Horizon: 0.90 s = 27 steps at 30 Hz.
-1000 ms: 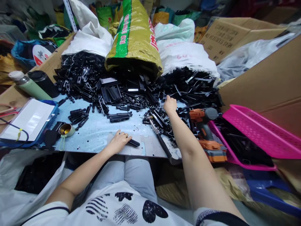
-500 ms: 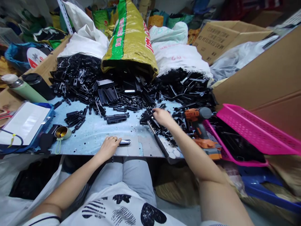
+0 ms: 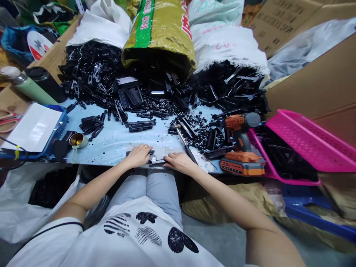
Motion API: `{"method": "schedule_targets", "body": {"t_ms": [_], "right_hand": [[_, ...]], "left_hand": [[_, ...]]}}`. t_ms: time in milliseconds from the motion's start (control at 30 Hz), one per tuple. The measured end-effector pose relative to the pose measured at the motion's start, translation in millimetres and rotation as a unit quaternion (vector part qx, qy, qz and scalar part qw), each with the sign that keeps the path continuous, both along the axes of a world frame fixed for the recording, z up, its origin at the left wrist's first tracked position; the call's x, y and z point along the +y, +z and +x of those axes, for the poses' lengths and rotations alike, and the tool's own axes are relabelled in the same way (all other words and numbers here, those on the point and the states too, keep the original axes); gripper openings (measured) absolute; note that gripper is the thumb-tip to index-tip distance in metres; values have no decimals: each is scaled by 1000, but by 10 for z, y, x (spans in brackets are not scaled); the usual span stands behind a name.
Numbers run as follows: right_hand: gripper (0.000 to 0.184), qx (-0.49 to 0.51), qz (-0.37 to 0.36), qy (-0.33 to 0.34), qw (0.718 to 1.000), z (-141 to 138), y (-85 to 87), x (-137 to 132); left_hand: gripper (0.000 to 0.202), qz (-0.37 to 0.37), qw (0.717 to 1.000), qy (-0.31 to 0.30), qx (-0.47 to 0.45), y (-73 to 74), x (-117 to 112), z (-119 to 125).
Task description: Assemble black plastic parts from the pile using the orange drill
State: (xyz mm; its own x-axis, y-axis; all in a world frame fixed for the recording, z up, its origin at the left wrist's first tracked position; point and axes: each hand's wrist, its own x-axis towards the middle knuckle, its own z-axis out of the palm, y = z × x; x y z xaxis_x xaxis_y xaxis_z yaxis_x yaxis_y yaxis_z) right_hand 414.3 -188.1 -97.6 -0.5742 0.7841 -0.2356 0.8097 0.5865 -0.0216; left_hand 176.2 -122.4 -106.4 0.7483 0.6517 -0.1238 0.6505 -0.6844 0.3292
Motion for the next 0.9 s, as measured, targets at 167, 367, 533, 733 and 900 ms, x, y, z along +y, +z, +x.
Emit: {"method": "schedule_targets", "body": {"t_ms": [167, 367, 533, 733, 900], "right_hand": [[45, -2, 12, -72, 997, -191, -36, -66], [39, -16, 44, -90, 995, -311, 281, -121], [33, -8, 40, -76, 996, -388, 513, -99], [36, -20, 23, -57, 998, -364, 587, 13], [37, -33, -22, -19, 999, -300, 603, 149]], "left_hand": [[62, 6, 1000, 3, -20, 32, -42, 35], [67, 37, 994, 30, -103, -56, -55, -100], [67, 56, 985, 26, -163, -91, -58, -170], [66, 67, 979, 34, -187, -105, -76, -169], [51, 53, 985, 3, -161, -119, -103, -136]]}}
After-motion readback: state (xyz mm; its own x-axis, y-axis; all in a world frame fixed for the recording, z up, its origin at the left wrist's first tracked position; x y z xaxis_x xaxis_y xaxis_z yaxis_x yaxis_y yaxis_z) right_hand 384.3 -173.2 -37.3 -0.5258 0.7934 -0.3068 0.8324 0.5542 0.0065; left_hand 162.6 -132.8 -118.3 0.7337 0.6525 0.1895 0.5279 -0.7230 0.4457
